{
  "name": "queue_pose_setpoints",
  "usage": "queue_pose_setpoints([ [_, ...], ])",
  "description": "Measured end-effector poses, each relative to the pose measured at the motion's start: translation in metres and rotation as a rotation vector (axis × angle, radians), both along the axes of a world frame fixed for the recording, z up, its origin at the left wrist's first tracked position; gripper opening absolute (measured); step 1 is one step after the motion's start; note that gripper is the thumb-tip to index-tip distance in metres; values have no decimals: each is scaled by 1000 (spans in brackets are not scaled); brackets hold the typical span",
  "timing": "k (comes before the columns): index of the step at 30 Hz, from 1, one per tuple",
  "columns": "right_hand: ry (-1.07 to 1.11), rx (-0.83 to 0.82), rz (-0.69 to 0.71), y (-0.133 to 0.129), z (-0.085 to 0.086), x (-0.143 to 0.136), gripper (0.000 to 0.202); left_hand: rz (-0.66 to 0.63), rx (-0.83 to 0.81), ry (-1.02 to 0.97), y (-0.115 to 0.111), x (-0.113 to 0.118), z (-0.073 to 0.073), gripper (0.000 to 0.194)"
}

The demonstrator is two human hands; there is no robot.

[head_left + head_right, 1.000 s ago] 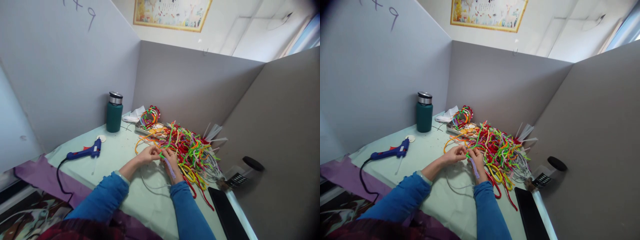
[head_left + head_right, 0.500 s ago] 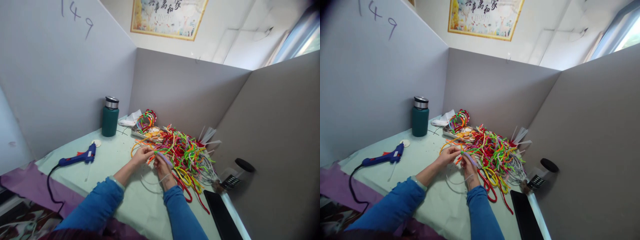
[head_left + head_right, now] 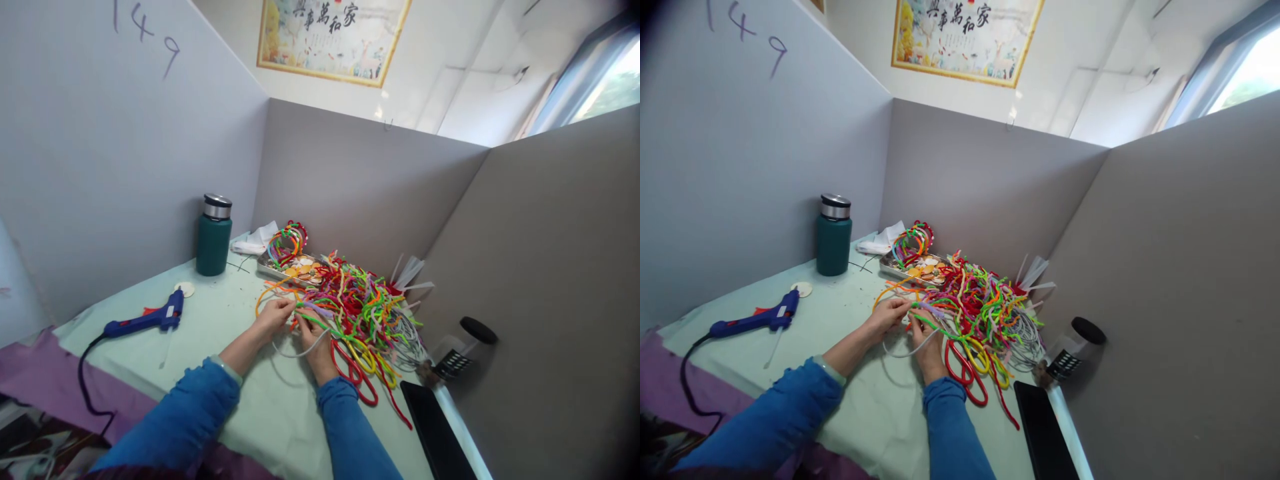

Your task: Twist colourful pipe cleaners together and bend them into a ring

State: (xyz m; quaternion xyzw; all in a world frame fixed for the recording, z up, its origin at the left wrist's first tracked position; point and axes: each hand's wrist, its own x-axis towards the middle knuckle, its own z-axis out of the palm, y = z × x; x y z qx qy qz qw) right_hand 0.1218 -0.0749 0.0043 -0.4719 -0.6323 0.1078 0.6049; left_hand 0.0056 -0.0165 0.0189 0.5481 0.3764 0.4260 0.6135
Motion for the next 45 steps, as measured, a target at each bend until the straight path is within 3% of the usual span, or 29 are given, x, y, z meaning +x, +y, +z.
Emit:
queue_pose_setpoints([
  [6,48,-8,-119,3,-7,2,25,19,433,258,6,-1,-6,28],
  [9,30,0,-154,4,-10,1,24,-24,517,325,7,0,-8,30],
  [13,43,-1,-86,2,-8,1,24,-36,525,291,7,1,-10,27],
  [16,32,12,-57,-1,-4,1,23,-2,442,231,8,0,-10,28],
  [19,-17,2,-120,-3,0,2,21,53,314,181,7,-1,-7,38],
  [26,48,-60,-288,-1,4,4,29,-10,35,139,-2,-1,5,41],
  [39,429,-124,1,11,-5,8,30,-404,-460,-244,3,-13,15,18],
  [45,482,-170,165,2,2,8,23,-525,-537,-301,4,-16,15,16],
])
